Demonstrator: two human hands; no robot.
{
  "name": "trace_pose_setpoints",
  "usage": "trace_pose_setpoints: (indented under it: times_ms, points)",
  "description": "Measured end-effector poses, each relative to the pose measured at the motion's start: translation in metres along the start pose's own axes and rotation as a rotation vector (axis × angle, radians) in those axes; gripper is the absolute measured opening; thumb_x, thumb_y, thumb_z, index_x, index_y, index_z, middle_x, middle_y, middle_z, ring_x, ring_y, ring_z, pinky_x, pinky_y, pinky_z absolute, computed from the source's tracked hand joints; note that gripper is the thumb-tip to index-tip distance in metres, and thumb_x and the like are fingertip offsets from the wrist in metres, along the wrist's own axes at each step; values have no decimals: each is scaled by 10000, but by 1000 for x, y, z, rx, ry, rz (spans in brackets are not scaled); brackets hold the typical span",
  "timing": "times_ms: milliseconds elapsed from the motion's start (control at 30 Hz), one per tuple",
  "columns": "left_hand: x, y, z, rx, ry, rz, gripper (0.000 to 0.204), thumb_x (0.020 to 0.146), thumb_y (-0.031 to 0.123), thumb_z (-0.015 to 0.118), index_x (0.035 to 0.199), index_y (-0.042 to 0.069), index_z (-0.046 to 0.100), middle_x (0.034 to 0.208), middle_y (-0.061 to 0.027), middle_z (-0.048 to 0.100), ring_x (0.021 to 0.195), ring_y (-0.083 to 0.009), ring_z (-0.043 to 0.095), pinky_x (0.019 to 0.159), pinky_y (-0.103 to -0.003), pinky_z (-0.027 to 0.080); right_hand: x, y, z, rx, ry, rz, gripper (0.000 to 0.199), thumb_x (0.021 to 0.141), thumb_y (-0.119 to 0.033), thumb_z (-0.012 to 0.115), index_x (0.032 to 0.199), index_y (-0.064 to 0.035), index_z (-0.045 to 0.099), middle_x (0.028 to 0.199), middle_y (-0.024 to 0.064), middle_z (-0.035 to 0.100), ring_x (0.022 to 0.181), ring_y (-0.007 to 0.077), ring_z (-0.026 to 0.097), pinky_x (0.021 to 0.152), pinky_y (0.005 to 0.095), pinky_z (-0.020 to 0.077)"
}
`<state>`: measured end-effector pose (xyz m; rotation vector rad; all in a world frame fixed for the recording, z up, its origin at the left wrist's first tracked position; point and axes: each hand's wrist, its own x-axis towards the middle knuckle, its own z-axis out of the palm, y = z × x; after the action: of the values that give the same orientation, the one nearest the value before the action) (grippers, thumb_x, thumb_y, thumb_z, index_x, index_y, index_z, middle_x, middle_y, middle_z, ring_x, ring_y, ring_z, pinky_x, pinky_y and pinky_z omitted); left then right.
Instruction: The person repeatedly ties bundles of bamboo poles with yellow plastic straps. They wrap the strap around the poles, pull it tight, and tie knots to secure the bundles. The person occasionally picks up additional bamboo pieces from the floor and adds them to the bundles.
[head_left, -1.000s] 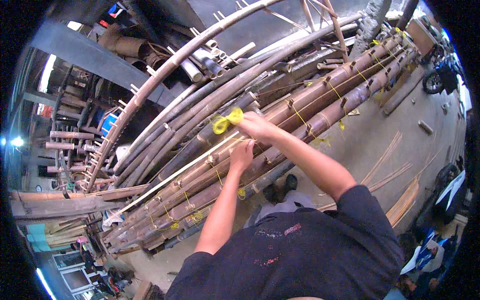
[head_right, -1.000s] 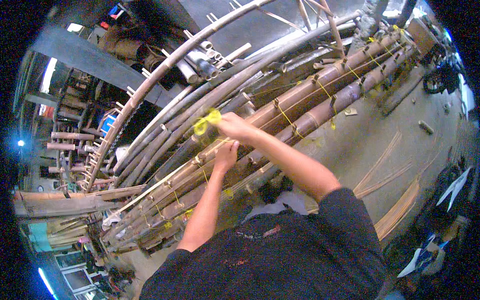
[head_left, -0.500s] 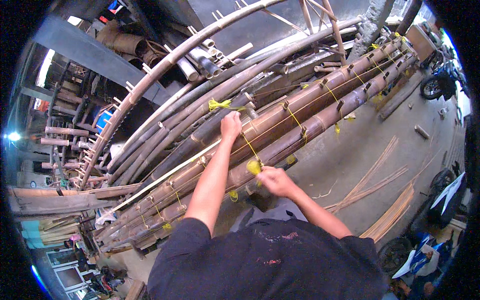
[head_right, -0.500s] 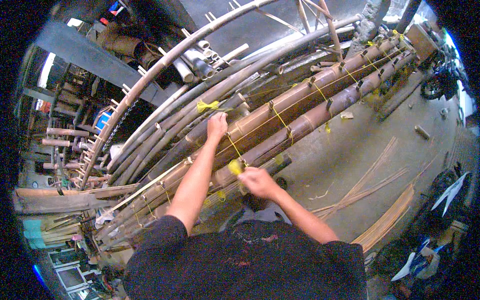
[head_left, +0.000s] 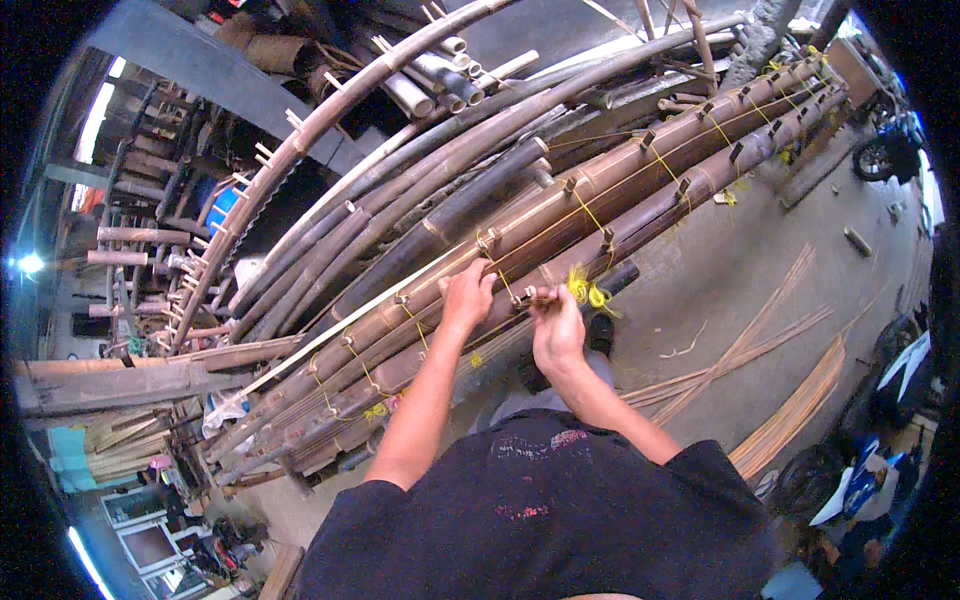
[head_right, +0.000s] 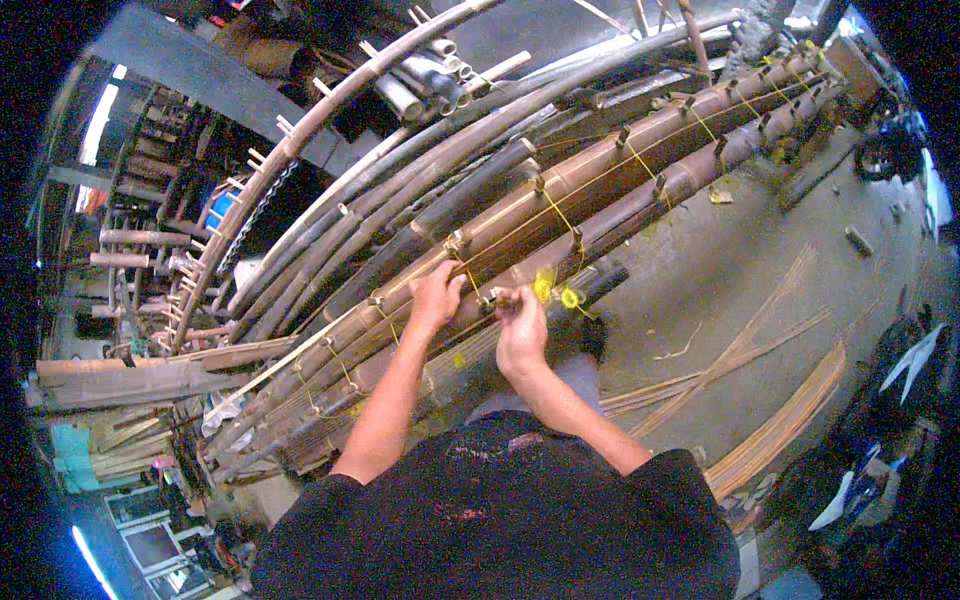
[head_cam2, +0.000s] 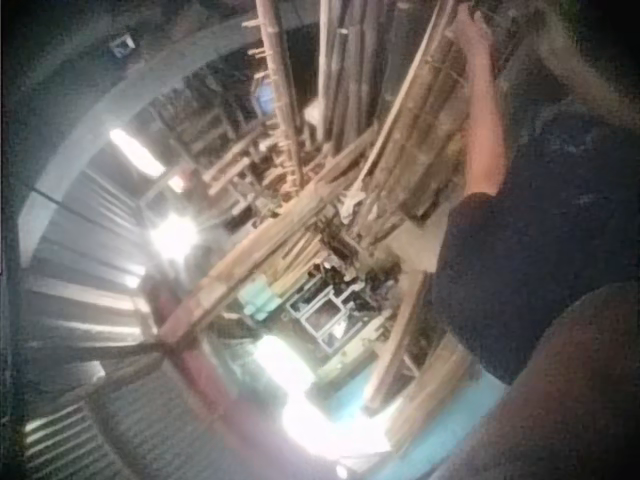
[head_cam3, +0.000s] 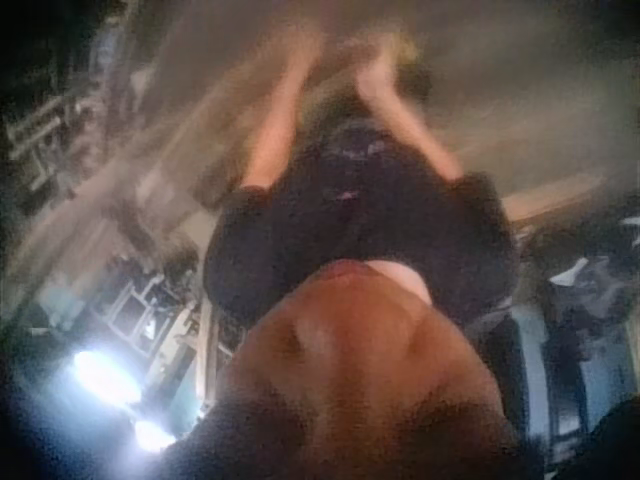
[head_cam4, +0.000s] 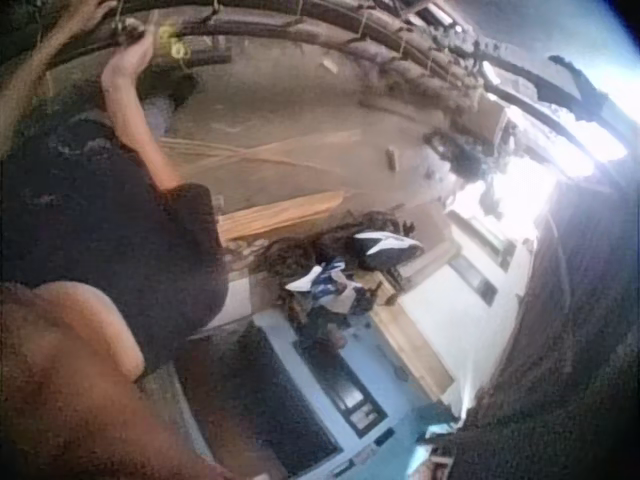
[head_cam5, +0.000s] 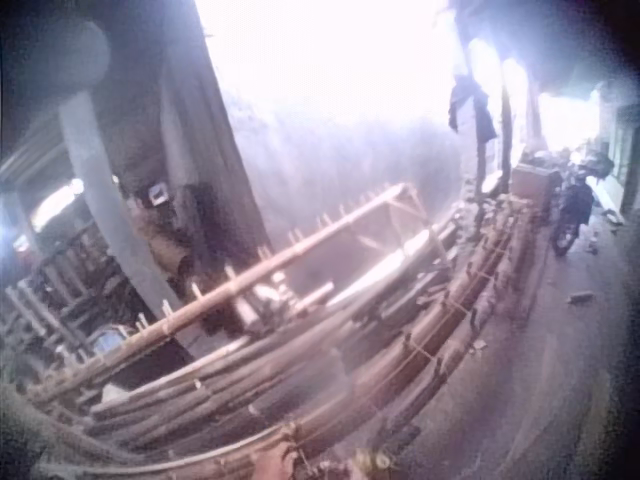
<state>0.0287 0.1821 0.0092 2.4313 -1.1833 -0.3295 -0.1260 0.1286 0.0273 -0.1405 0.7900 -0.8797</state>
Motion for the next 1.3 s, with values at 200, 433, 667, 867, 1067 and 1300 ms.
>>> trace_pose_setpoints:
  times_ms: [200,433,667,867,1067,1300]
  points:
    - [-2,-33,33,-278,166,209,294,900,298,565,1080,75,630,803,-178,658,845,-342,656,814,-435,474,-29,19,119,-1604,-986,-391,354,915,-374,476,896,-96,694,950,159,684,895,396,629,976,653,314]
    - [20,8,-4,-189,-186,-130,280,921,282,528,1055,76,663,1021,-239,658,989,-425,610,912,-526,428,115,14,129,-2435,-907,-783,570,937,-524,459,1079,-20,685,1094,223,661,1065,392,611,962,581,380]
    - [11,-13,2,-317,-91,-135,314,936,292,496,1036,65,689,999,-206,669,965,-398,624,871,-462,461,23,-48,62,-1816,-1470,-121,341,938,-219,480,711,11,587,701,229,610,690,380,617,701,434,486]
    - [37,27,-26,-732,107,-15,226,977,155,485,972,13,660,840,-64,678,802,-162,616,758,-306,488,20,-20,-13,-1544,-1352,-669,257,815,-196,585,611,-43,553,641,145,591,702,362,587,830,437,460]
    - [119,-24,2,-103,219,-138,269,951,212,433,963,26,626,957,-247,653,888,-441,626,748,-503,495,-1,-31,-10,-1474,-1275,-768,241,801,-142,600,600,-33,524,627,161,552,681,360,573,795,440,460]
    - [84,-68,-62,-184,147,68,303,940,263,466,1019,30,642,964,-249,654,963,-435,612,843,-513,474,-15,19,-60,-573,-159,139,473,1023,-425,375,1271,-42,497,1235,117,539,1161,242,513,972,425,436]
